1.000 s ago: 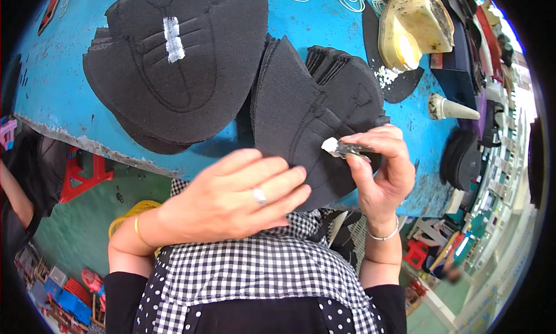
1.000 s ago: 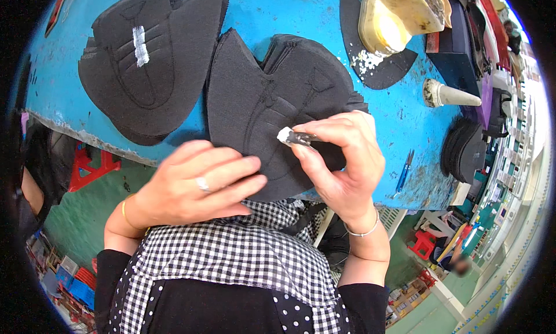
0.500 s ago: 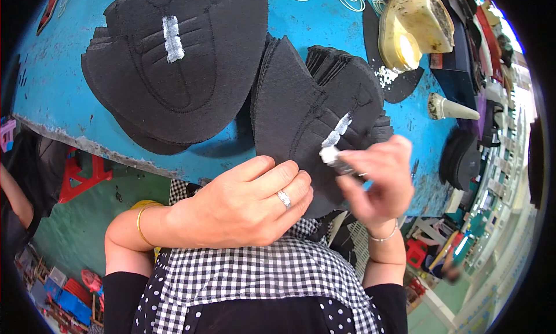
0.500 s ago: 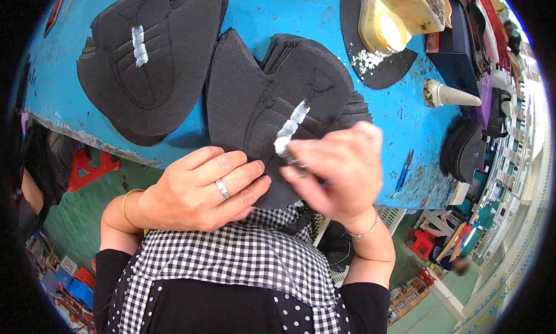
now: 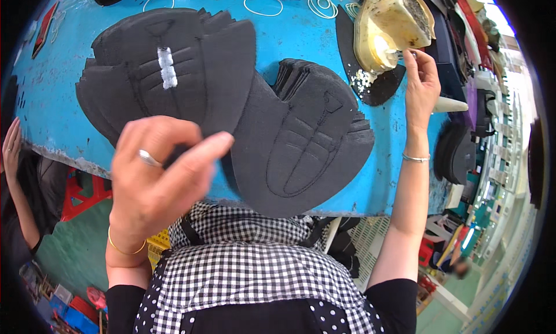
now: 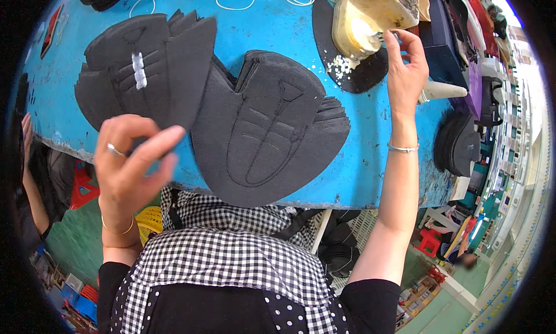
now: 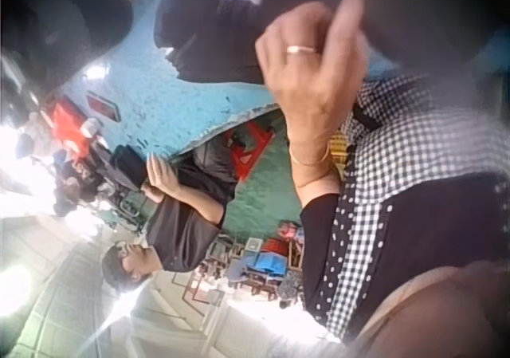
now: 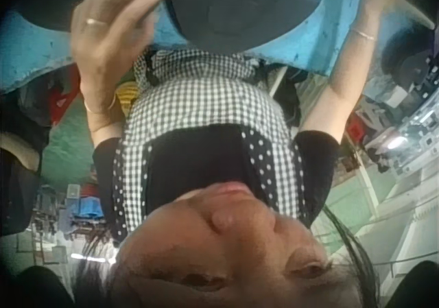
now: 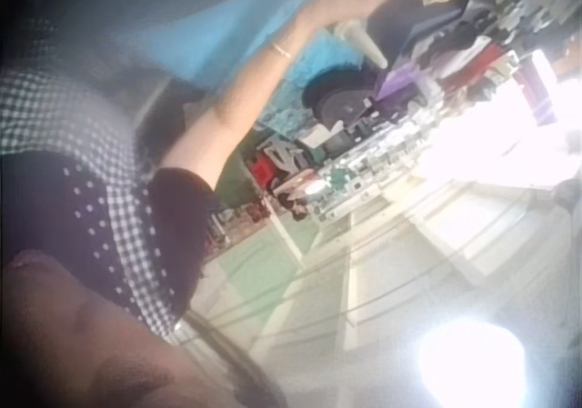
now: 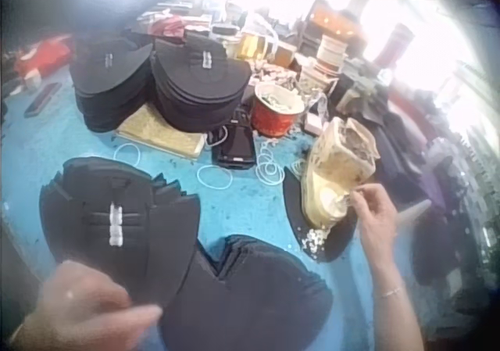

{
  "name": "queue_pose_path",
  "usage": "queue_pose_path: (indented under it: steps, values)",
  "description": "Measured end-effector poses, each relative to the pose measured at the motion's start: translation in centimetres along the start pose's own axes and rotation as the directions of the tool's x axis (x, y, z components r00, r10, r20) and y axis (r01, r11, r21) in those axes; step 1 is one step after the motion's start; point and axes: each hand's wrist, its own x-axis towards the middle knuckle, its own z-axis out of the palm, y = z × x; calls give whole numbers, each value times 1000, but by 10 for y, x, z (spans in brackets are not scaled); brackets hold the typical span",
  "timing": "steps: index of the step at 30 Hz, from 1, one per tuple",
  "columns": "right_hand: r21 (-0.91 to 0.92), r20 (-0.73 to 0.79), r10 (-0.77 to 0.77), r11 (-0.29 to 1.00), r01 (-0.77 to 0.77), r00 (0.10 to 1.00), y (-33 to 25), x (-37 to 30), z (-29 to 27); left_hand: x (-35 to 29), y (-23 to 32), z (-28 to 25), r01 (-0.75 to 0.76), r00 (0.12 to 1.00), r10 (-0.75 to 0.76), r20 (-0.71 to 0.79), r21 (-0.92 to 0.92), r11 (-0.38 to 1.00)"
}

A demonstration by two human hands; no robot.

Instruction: Applying adhesive to shoe components and trimming threads in a shoe factory workshop.

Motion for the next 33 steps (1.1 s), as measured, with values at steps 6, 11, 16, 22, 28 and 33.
queue_pose_path:
  steps: [6,11,16,22,28,33]
  values:
    - [-293,74,-195,933,208,978,-1,3,-9,-10,18,45,-370,908,397,133,-186,910]
    - [16,11,99,995,-100,995,-35,-14,-20,-16,25,61,-395,908,413,70,-185,900]
    - [206,281,-23,978,-37,959,-95,-78,-18,-16,34,61,-373,918,395,39,-259,891]
    - [158,519,-356,933,322,777,-129,-117,3,-15,39,63,-380,917,397,26,-239,893]
    - [-16,287,-393,910,415,874,-121,-101,14,-13,42,56,-378,914,402,62,-237,895]
    - [111,437,-472,873,475,766,-129,-116,5,-10,45,53,-395,901,423,93,-223,891]
